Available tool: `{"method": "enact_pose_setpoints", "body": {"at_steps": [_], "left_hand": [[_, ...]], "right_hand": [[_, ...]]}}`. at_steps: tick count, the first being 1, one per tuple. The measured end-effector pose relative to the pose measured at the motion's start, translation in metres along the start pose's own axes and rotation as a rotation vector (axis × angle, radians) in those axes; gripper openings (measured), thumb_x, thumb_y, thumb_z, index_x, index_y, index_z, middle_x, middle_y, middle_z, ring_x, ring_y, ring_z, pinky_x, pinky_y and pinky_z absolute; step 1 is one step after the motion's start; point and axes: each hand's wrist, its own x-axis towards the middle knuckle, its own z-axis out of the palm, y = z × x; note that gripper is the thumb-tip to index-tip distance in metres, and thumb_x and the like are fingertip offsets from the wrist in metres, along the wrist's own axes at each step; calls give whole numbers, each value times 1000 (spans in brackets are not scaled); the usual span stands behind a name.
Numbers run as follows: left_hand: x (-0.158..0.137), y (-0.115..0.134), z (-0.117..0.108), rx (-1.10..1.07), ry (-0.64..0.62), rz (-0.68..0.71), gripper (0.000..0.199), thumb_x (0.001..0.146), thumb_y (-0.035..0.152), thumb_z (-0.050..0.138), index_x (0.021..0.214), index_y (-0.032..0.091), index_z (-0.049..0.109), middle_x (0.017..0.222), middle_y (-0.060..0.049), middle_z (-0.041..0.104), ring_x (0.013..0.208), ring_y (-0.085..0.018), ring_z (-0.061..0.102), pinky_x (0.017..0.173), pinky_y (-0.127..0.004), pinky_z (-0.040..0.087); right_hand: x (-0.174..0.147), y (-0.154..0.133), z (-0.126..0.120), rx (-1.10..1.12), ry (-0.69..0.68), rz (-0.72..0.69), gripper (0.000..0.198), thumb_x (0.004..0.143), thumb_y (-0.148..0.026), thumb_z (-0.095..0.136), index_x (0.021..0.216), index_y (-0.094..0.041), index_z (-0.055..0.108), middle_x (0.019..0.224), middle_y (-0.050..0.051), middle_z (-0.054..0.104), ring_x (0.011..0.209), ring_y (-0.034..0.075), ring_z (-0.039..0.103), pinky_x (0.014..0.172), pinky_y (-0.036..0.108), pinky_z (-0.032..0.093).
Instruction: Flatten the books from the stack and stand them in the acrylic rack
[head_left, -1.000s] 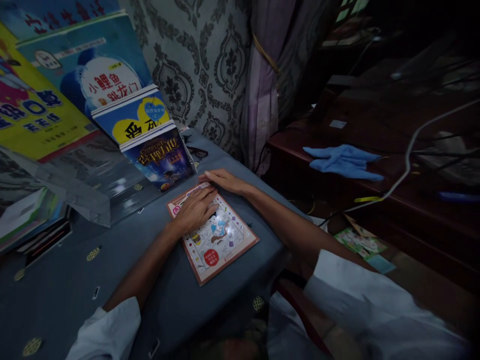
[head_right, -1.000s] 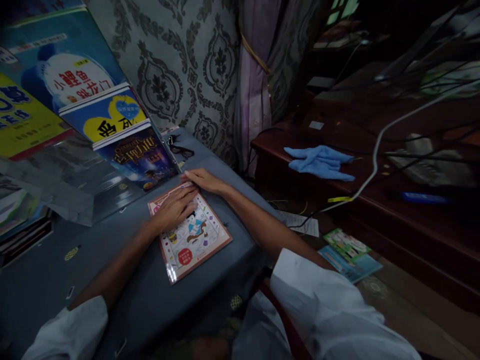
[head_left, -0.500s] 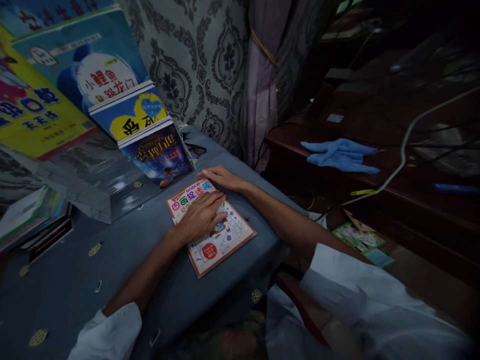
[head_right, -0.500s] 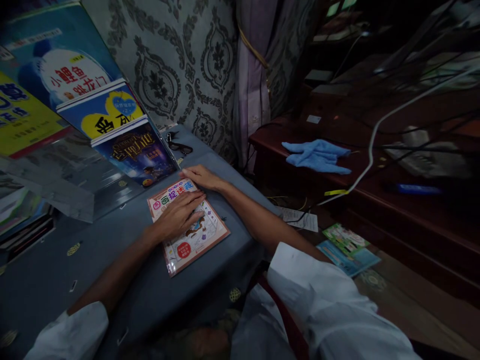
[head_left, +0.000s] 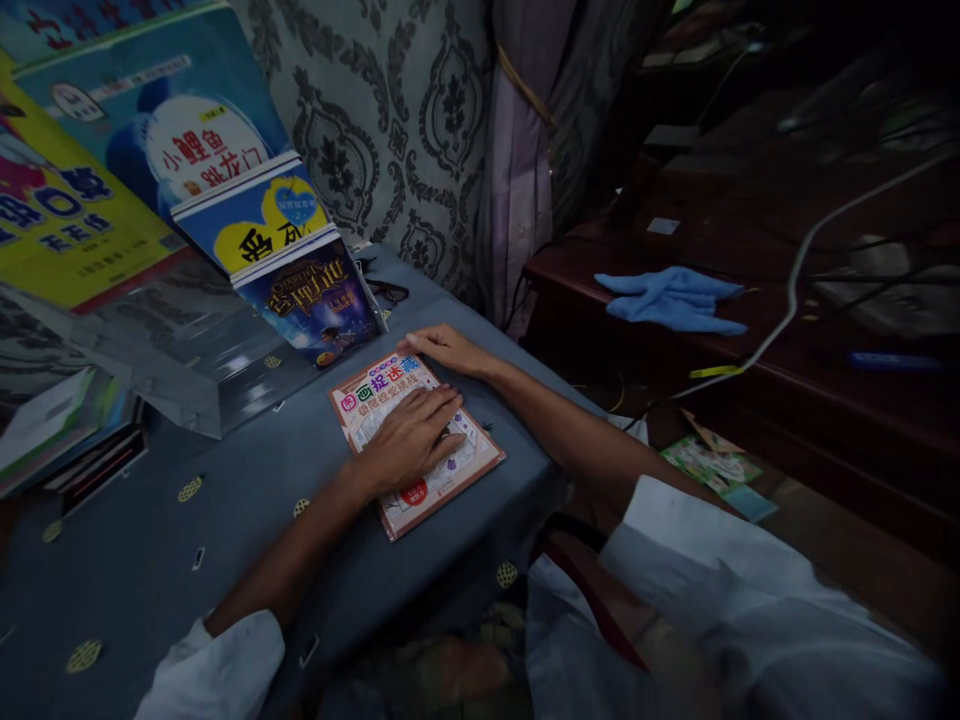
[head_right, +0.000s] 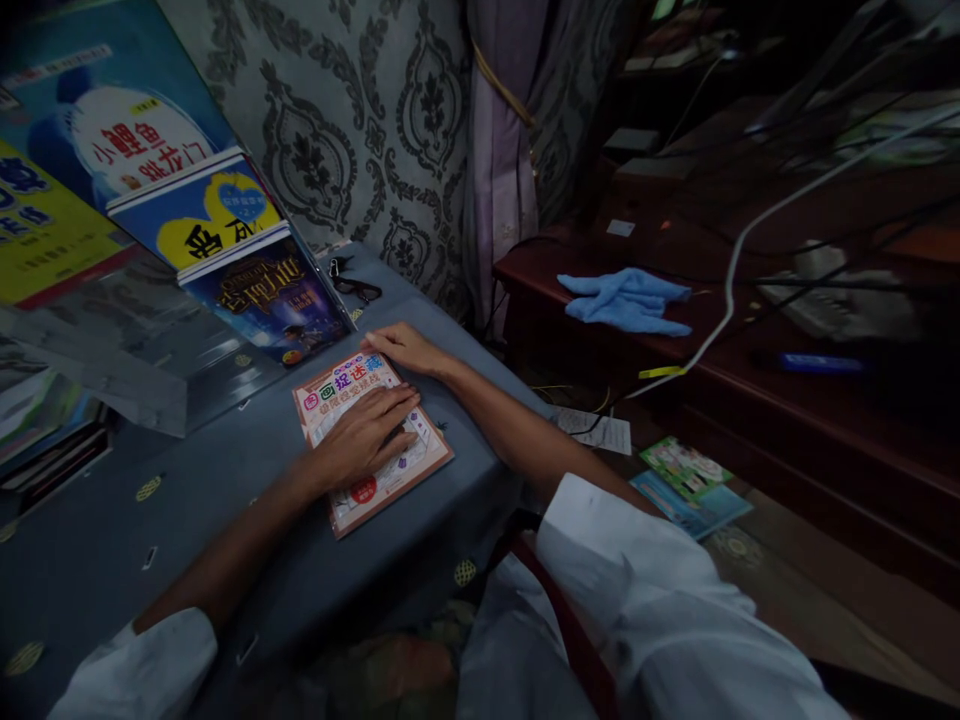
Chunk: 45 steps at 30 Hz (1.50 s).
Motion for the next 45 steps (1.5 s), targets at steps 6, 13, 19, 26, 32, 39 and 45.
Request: {"method": "enact_pose_setpoints", "body": {"at_steps": [6, 13, 19, 26, 32, 39, 45], "left_hand": [[1, 3, 0, 41, 2, 2, 48, 103, 40, 41, 141, 13, 47, 146, -16, 52, 138, -27, 47, 118, -47, 35], [2, 7, 2, 49, 16, 4, 46, 103, 39, 43, 139, 11, 51, 144, -16, 55, 137, -26, 49, 117, -44, 37], [0, 17, 4, 43, 11, 7, 47, 103, 40, 43, 137, 10, 52, 145, -16, 54, 138, -25, 47, 118, -42, 35], [-5, 34, 4, -1, -15, 5, 50, 104, 46, 36, 142, 16, 48, 148, -13, 51, 143, -25, 42, 119, -46, 32], [-11, 47, 7, -19, -11, 74, 48, 104, 44, 38, 142, 16, 47, 144, -14, 55, 141, -25, 44, 120, -46, 31], [-19, 66, 7, 20, -28, 97, 51, 103, 45, 41, 144, 14, 43, 145, -15, 54, 143, -26, 41, 120, -47, 30], [-30, 88, 20, 44, 2, -10, 49, 104, 39, 39, 145, 13, 41, 145, -16, 53, 142, -26, 42, 121, -48, 27]], "right_hand": [[-36, -14, -5, 71, -40, 70, 70, 82, -78, 53, 103, -15, 77, 100, 11, 79, 98, 26, 71, 92, 39, 54], [-71, -28, -7, 116, -46, 98, 70, 81, -77, 54, 102, -14, 78, 100, 11, 79, 98, 23, 71, 95, 38, 51], [-85, -36, -8, 70, -37, 96, 70, 81, -77, 53, 94, -13, 78, 98, 11, 78, 100, 24, 69, 97, 39, 50], [-106, -47, -7, 53, -24, 117, 66, 84, -75, 52, 90, -15, 79, 105, 10, 77, 102, 24, 69, 97, 38, 49], [-128, -58, -5, 25, -25, 143, 66, 84, -75, 51, 93, -16, 80, 106, 9, 77, 106, 26, 68, 98, 39, 49], [-156, -70, 2, -5, -7, 148, 63, 88, -72, 49, 102, -18, 78, 101, 8, 78, 101, 26, 70, 95, 39, 53], [-181, -77, 18, -259, 17, 79, 49, 98, -57, 43, 117, -24, 73, 110, 5, 77, 108, 27, 69, 100, 43, 51]]}}
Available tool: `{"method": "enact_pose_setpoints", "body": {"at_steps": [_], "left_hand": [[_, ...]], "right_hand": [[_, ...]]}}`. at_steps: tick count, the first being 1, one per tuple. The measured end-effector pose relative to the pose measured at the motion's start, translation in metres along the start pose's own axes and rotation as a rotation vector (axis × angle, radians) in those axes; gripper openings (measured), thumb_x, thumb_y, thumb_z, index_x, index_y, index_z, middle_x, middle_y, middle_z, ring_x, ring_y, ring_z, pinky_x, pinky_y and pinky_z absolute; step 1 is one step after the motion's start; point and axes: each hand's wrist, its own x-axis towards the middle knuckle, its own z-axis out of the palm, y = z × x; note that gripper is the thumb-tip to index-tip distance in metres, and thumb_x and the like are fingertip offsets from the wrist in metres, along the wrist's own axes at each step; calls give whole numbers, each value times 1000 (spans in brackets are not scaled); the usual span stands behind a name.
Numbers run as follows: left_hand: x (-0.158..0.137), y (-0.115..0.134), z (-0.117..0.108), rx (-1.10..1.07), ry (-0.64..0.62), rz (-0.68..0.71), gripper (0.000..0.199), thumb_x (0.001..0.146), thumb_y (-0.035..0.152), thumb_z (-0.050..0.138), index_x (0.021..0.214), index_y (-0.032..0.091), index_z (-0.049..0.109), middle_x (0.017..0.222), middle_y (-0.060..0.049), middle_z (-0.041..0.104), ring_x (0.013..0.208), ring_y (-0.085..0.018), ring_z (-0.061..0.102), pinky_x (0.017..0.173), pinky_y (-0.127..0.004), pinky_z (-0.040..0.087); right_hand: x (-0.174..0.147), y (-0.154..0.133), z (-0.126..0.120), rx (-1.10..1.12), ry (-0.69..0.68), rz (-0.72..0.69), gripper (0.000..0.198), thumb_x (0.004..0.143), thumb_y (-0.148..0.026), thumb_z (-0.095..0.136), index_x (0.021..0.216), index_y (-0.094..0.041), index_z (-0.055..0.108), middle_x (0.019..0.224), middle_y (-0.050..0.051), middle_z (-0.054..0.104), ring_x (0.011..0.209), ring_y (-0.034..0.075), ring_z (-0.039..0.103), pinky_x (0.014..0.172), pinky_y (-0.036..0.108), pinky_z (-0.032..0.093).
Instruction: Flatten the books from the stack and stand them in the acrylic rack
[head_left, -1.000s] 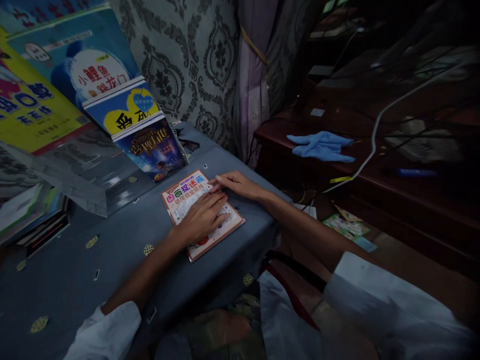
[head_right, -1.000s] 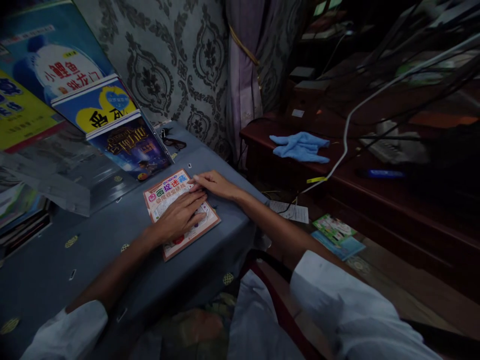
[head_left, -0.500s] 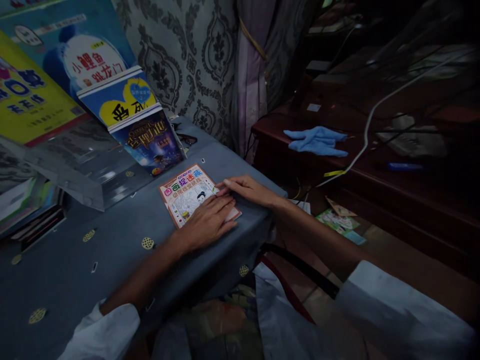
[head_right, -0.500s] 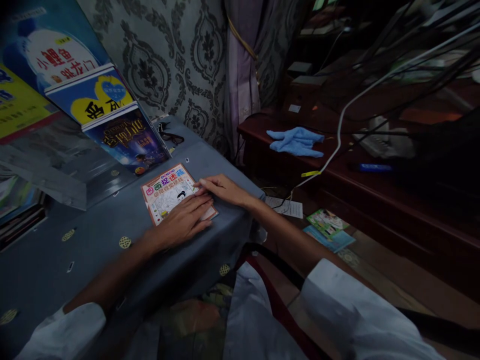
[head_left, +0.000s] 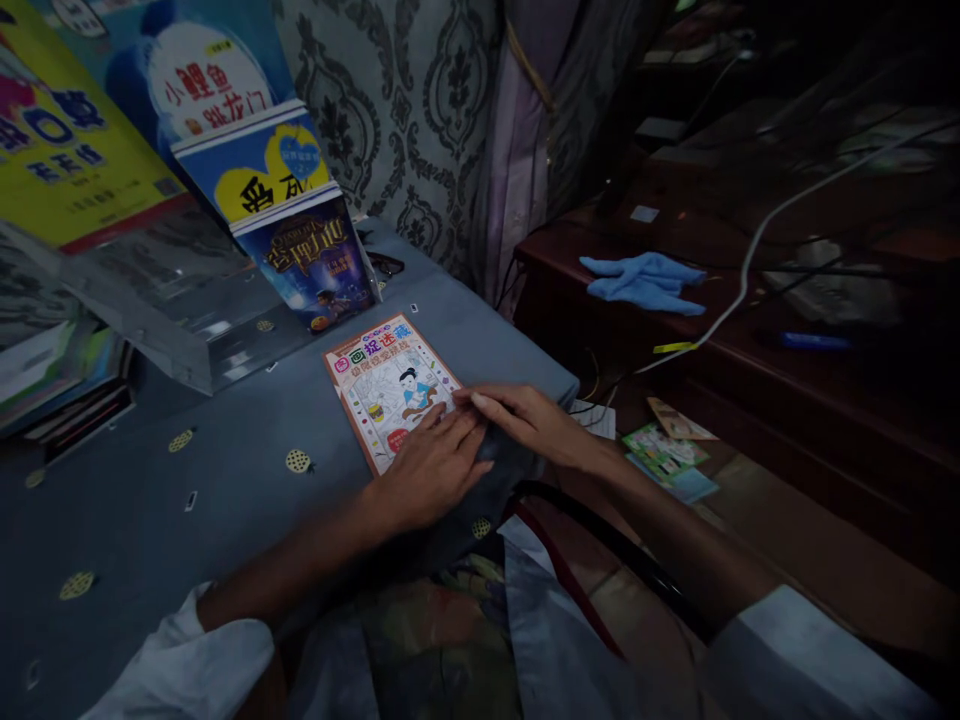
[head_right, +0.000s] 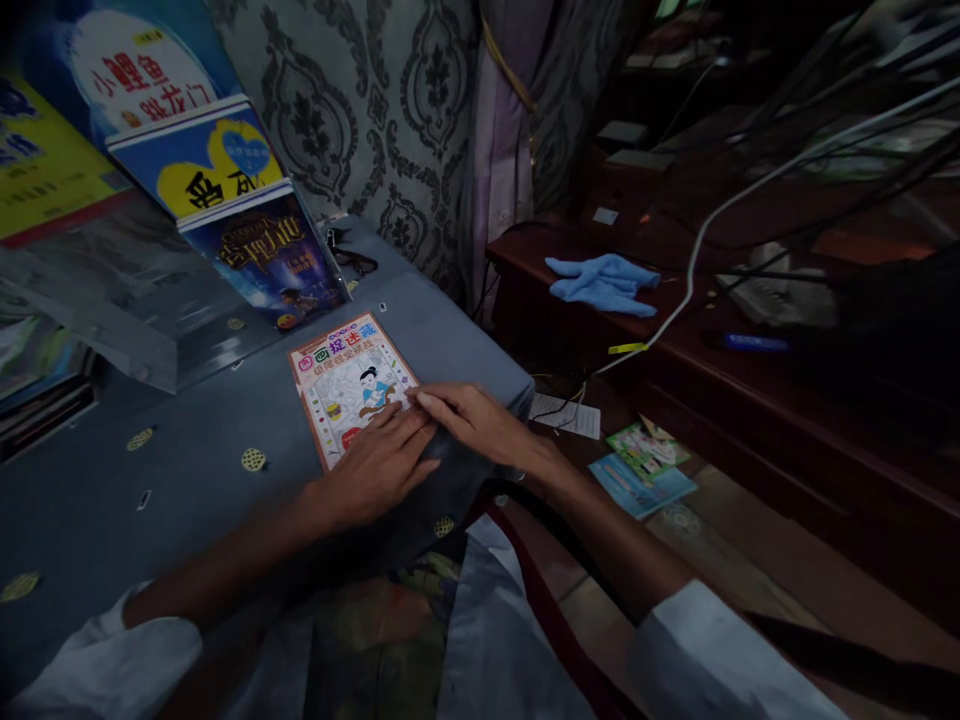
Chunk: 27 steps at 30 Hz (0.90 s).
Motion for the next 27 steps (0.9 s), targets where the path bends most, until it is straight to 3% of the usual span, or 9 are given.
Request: {"method": "enact_pose_setpoints", "body": {"at_steps": [5, 12, 19, 27], "left_hand": [[-9, 15, 7, 28, 41, -65, 45, 103, 37, 43, 137, 7, 49, 140, -19, 57, 141, -29, 44, 121, -49, 28], [-33, 25, 6, 87, 96, -168, 46, 103, 36, 41, 140, 9, 47, 149, -19, 50, 143, -27, 41, 119, -48, 31], [-70, 23, 0, 140, 108, -213, 48, 105, 35, 35, 144, 8, 42, 150, -17, 49, 142, -26, 44, 118, -45, 32], [-109, 21, -6, 158, 87, -261, 47, 104, 29, 37, 145, 8, 41, 149, -18, 50, 141, -25, 45, 115, -44, 37]], "right_hand": [[-19, 2, 24, -276, 69, -135, 41, 103, -40, 38, 134, -27, 61, 132, 7, 68, 125, 25, 61, 118, 52, 34], [-36, 10, 45, -495, 103, -192, 51, 103, -30, 37, 154, -28, 33, 149, 9, 53, 140, 23, 47, 121, 54, 29], [-36, 19, 49, -662, 85, -244, 48, 103, -29, 39, 152, -27, 39, 147, 11, 55, 140, 24, 47, 120, 56, 28], [-38, 8, 52, -816, 68, -247, 46, 103, -25, 40, 148, -19, 45, 149, 13, 53, 142, 25, 43, 120, 57, 29]]}}
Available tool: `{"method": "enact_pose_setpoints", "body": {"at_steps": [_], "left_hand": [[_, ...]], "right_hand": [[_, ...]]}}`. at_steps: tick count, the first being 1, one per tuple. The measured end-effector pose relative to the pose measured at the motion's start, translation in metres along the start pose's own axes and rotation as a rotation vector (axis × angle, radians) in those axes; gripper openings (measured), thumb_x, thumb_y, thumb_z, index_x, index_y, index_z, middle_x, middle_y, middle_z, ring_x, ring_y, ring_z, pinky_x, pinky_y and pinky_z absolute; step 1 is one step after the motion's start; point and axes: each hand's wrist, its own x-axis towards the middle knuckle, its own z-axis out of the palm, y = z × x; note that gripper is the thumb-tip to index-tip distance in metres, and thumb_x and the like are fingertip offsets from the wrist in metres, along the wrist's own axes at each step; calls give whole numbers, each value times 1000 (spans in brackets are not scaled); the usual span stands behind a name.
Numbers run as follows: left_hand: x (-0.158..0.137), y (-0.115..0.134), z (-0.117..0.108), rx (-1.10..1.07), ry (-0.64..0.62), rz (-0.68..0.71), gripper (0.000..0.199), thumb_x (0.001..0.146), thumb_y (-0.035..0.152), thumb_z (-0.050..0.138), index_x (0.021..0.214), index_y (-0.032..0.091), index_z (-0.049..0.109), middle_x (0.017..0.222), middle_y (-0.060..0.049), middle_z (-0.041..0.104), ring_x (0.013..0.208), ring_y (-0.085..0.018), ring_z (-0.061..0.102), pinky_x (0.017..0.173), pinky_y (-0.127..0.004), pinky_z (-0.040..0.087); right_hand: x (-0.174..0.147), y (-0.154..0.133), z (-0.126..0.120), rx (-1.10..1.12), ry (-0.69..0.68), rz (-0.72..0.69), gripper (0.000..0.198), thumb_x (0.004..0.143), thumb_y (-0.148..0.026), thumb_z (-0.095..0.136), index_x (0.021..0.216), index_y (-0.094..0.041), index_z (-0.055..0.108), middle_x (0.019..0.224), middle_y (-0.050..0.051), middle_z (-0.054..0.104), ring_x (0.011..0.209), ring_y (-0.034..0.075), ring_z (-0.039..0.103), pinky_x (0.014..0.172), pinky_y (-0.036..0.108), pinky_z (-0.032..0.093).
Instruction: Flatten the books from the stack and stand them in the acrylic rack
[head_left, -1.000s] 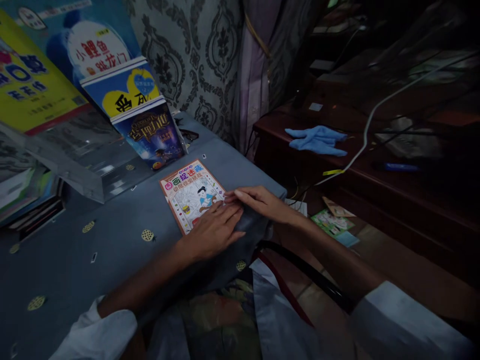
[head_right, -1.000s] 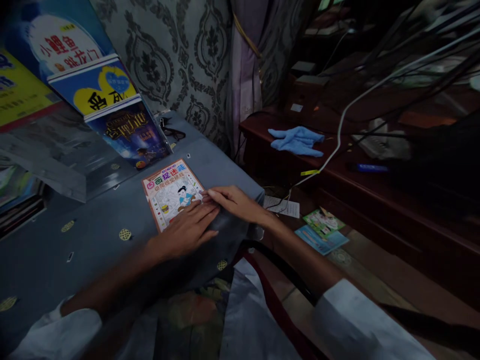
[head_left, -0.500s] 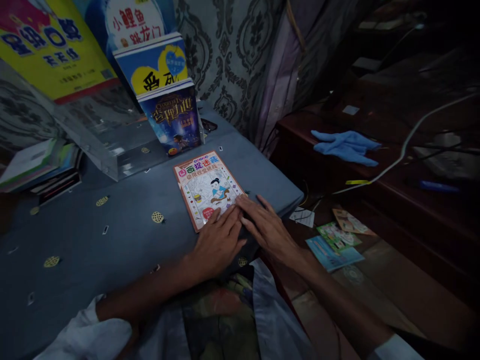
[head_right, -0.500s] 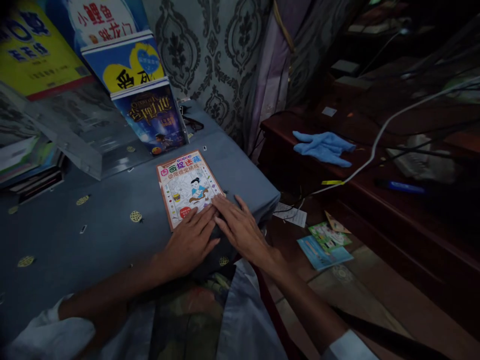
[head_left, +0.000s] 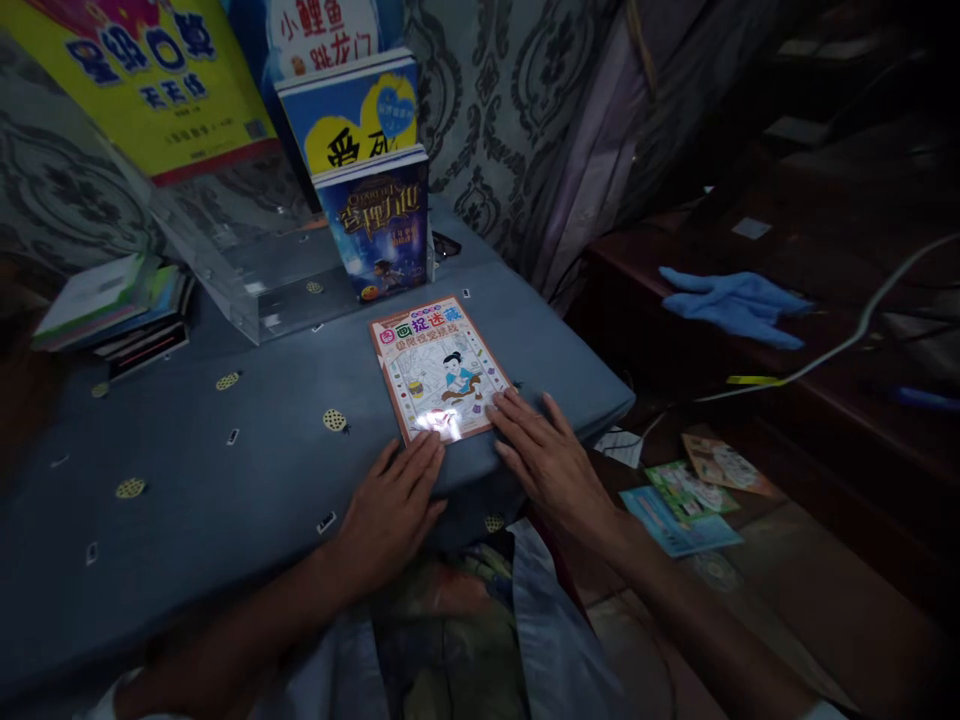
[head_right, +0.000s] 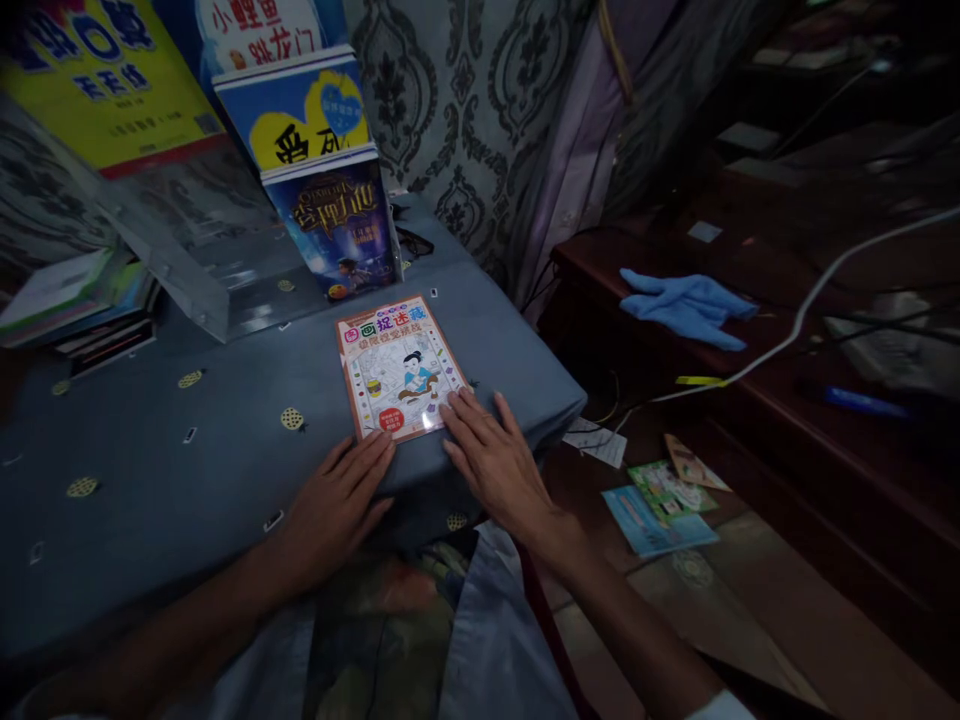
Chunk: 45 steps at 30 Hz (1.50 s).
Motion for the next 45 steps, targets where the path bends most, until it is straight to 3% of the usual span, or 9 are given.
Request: {"method": "enact_pose_setpoints", "body": {"at_steps": [6, 11, 18, 21, 25, 30, 37, 45], "left_hand": [[-15, -9, -2, -52, -5, 1, 49, 104, 31, 37, 149, 11, 36, 149, -17, 50, 139, -25, 47, 114, -44, 38], [-15, -17, -8, -112, -9, 48, 51, 104, 32, 37, 150, 10, 32, 147, -18, 51, 138, -24, 48, 113, -43, 40], [-12, -27, -14, -239, -70, 72, 47, 100, 33, 47, 142, 12, 43, 142, -18, 56, 136, -27, 50, 115, -47, 39], [-10, -32, -20, -297, -102, 86, 42, 98, 31, 53, 136, 13, 49, 138, -16, 59, 134, -27, 51, 116, -48, 38], [-8, -39, -24, -324, -124, 95, 45, 98, 32, 53, 139, 15, 47, 137, -14, 60, 134, -25, 51, 117, -47, 36], [-6, -54, -22, -302, -142, 81, 49, 100, 36, 51, 143, 16, 43, 141, -14, 57, 137, -25, 48, 119, -48, 32], [6, -78, -24, -285, -140, 59, 41, 104, 37, 42, 140, 19, 47, 133, -11, 62, 128, -24, 55, 116, -47, 37], [22, -97, -20, -315, -135, 54, 46, 104, 38, 42, 146, 19, 43, 142, -12, 57, 133, -24, 52, 116, -47, 37]], "right_hand": [[5, -10, -1, 45, -36, -116, 45, 102, -24, 42, 147, -20, 46, 147, 10, 55, 142, 24, 43, 120, 54, 32], [25, -24, -5, 242, -181, -297, 48, 103, -28, 43, 149, -18, 42, 151, 12, 51, 145, 22, 38, 120, 48, 33], [64, -36, -4, 441, -302, -402, 53, 103, -39, 43, 151, -15, 40, 149, 14, 52, 144, 20, 41, 123, 46, 29], [79, -36, 1, 450, -332, -415, 48, 104, -39, 43, 146, -17, 48, 147, 13, 54, 142, 20, 44, 123, 47, 28], [98, -33, 5, 415, -371, -446, 45, 104, -38, 43, 141, -16, 54, 145, 12, 57, 141, 20, 45, 123, 44, 26], [118, -29, 6, 393, -422, -474, 45, 105, -38, 40, 142, -16, 53, 146, 12, 56, 142, 20, 44, 124, 44, 25], [140, -22, 11, 429, -470, -482, 48, 106, -39, 36, 142, -13, 53, 144, 12, 58, 143, 20, 42, 123, 44, 28], [171, -2, 24, 450, -429, -450, 46, 105, -38, 36, 137, -12, 59, 145, 13, 57, 143, 19, 42, 122, 41, 30]]}}
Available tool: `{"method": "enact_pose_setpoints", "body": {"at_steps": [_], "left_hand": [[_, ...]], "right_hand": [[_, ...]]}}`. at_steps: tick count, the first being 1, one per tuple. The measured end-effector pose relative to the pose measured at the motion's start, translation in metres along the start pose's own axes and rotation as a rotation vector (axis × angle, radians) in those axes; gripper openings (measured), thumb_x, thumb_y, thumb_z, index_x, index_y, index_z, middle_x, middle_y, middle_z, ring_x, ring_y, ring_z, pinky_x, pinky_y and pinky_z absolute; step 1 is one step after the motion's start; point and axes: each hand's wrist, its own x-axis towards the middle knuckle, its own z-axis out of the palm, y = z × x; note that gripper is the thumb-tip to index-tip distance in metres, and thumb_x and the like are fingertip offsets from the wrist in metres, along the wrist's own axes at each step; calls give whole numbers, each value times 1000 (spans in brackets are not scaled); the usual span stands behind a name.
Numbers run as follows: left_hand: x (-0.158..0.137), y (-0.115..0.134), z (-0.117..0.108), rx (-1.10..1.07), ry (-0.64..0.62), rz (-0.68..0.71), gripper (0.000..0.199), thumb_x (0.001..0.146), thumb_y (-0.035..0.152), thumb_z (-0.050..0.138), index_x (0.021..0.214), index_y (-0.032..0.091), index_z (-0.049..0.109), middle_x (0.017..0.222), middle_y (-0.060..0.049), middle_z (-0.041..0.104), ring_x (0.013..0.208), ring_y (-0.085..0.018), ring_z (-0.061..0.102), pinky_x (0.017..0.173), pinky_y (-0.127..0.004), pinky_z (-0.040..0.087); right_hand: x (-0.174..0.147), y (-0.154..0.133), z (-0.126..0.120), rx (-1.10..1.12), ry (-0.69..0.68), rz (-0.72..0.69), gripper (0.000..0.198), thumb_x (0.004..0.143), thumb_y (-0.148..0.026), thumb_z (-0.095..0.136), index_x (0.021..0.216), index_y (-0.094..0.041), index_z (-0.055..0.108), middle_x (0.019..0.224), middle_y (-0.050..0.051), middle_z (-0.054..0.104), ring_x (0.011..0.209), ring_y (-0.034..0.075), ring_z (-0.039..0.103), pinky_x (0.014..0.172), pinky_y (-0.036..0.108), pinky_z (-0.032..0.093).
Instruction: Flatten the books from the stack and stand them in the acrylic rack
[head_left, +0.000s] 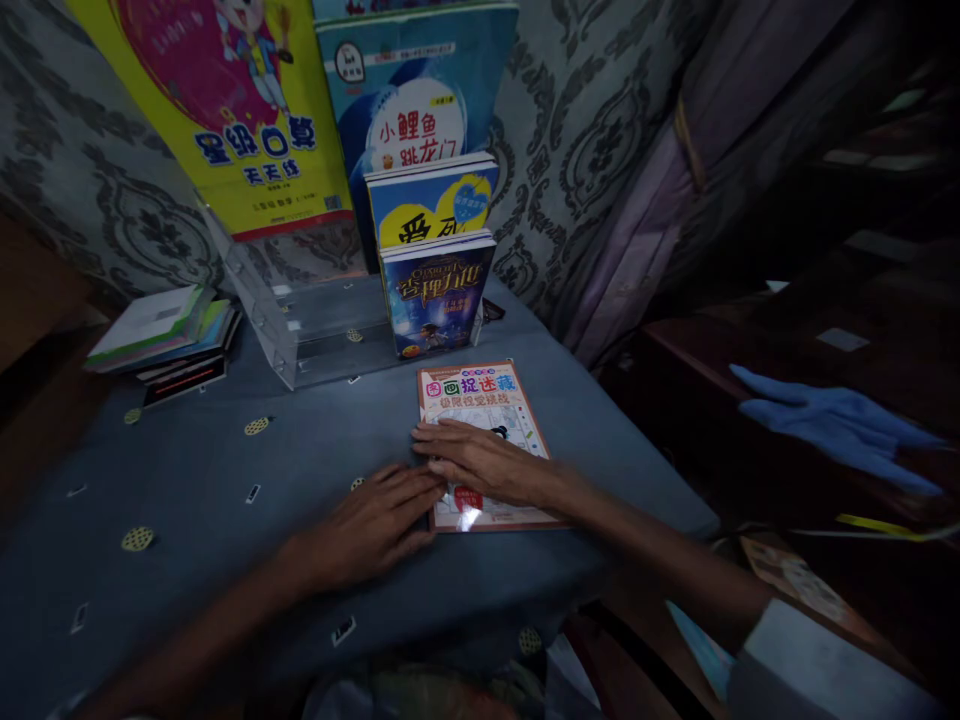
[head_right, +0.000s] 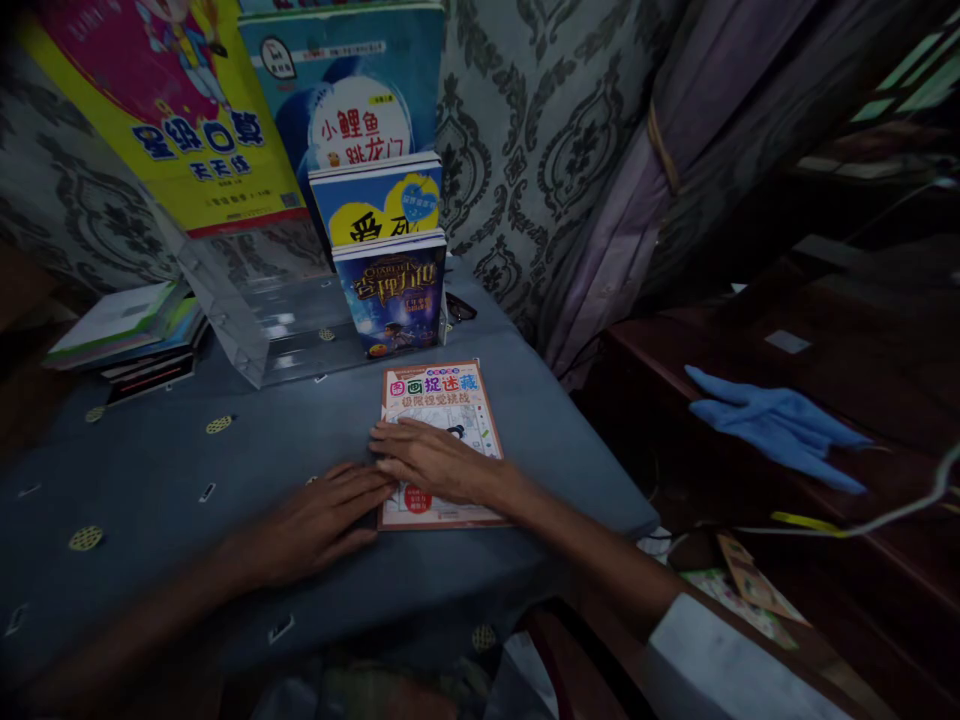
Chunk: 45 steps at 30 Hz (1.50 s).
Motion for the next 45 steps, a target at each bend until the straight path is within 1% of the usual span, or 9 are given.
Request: {"method": "enact_pose_setpoints", "body": {"at_steps": [7, 14, 19, 24, 28, 31, 36, 41, 45], "left_hand": [[25, -26, -7, 2, 7, -25, 45, 104, 38, 40, 145, 19, 46, 144, -13, 55, 136, -22, 49, 116, -43, 37], [60, -70, -3, 39, 101, -116, 46, 104, 39, 38, 144, 18, 47, 149, -13, 51, 139, -22, 46, 117, -44, 34], [87, -86, 0, 80, 179, -297, 45, 103, 35, 38, 141, 14, 50, 150, -15, 49, 139, -25, 47, 117, -46, 33], [95, -76, 7, 40, 220, -439, 49, 99, 33, 44, 141, 8, 48, 153, -22, 43, 141, -30, 43, 116, -50, 33], [100, -68, 14, -269, 358, -457, 51, 94, 34, 52, 138, 9, 50, 151, -21, 45, 143, -31, 40, 118, -48, 32], [107, -67, 17, -721, 543, -508, 44, 88, 34, 62, 127, 14, 58, 141, -16, 56, 136, -30, 49, 116, -46, 36], [113, -57, 10, -1365, 881, -849, 32, 78, 18, 72, 108, 17, 61, 117, -11, 70, 119, -24, 63, 104, -35, 47], [105, -35, 11, -1608, 799, -825, 24, 77, 24, 74, 97, 14, 65, 81, -7, 75, 82, -25, 74, 80, -35, 58], [97, -25, 14, -1647, 867, -840, 36, 76, 37, 80, 98, 13, 64, 78, -9, 75, 73, -27, 75, 72, -36, 59]], "right_hand": [[23, 39, -12, -44, 88, 36, 43, 105, -37, 37, 134, -17, 61, 146, 11, 56, 139, 19, 48, 117, 40, 39], [40, 81, -21, -61, 169, 59, 45, 104, -36, 37, 137, -13, 58, 146, 14, 56, 140, 22, 46, 118, 44, 36], [19, 97, -24, -132, 275, 247, 45, 102, -34, 39, 138, -13, 57, 143, 16, 58, 139, 26, 48, 117, 51, 36], [-24, 83, -8, -233, 420, 421, 47, 101, -34, 38, 139, -11, 54, 150, 21, 49, 143, 31, 41, 118, 58, 32], [-48, 61, 17, -292, 499, 485, 49, 100, -33, 38, 142, -10, 50, 154, 24, 41, 147, 34, 33, 115, 59, 36], [-57, 51, 33, -289, 542, 452, 49, 100, -32, 40, 147, -17, 45, 159, 18, 36, 150, 33, 25, 116, 60, 35], [-63, 47, 45, -268, 611, 400, 49, 100, -35, 42, 146, -20, 45, 159, 18, 36, 148, 35, 32, 115, 61, 37], [-58, 30, 52, -176, 672, 384, 48, 100, -38, 42, 145, -21, 47, 159, 15, 37, 147, 31, 34, 116, 56, 38], [-47, 17, 58, -50, 781, 422, 48, 100, -42, 44, 144, -22, 48, 160, 13, 35, 146, 31, 36, 116, 54, 38]]}}
